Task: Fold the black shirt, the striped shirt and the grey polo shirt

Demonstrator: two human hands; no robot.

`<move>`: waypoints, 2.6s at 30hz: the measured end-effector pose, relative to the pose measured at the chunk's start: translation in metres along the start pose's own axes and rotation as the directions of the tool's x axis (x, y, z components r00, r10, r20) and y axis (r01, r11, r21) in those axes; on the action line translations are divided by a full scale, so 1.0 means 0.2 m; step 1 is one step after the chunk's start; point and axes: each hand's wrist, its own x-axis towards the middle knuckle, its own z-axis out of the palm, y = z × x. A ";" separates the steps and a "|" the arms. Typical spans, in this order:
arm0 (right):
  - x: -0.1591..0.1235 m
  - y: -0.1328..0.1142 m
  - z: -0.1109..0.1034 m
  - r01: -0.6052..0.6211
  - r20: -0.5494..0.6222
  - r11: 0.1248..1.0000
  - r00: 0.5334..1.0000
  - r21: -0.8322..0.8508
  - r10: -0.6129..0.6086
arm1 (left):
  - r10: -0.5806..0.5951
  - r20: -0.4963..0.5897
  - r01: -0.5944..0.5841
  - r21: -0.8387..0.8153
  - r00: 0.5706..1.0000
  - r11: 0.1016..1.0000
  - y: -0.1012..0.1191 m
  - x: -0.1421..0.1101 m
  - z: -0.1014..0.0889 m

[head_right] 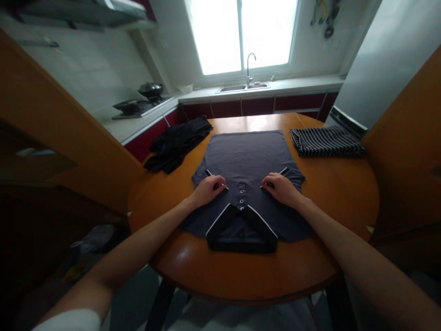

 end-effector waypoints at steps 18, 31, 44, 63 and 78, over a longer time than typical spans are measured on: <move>0.00 -0.03 -0.02 0.014 0.019 1.000 1.000 0.024 -0.014 | 0.089 0.057 -0.089 -0.002 0.994 0.996 0.02 -0.01 -0.03; -0.01 -0.09 -0.02 0.013 0.030 0.995 0.999 -0.096 -0.010 | 0.072 0.066 -0.073 0.014 0.995 0.997 0.02 0.00 -0.03; -0.01 -0.11 -0.02 0.020 0.024 0.992 1.000 -0.128 -0.017 | 0.093 0.067 -0.094 0.018 0.993 0.995 -0.01 0.00 -0.02; 0.00 -0.10 -0.02 0.061 0.047 0.985 0.997 -0.163 -0.054 | 0.093 0.066 -0.094 0.013 0.993 0.995 0.00 0.00 -0.03; 0.00 -0.07 -0.04 -0.008 -0.102 0.999 0.995 -0.046 0.004 | 0.094 0.063 -0.095 0.005 0.994 0.995 0.01 0.00 -0.03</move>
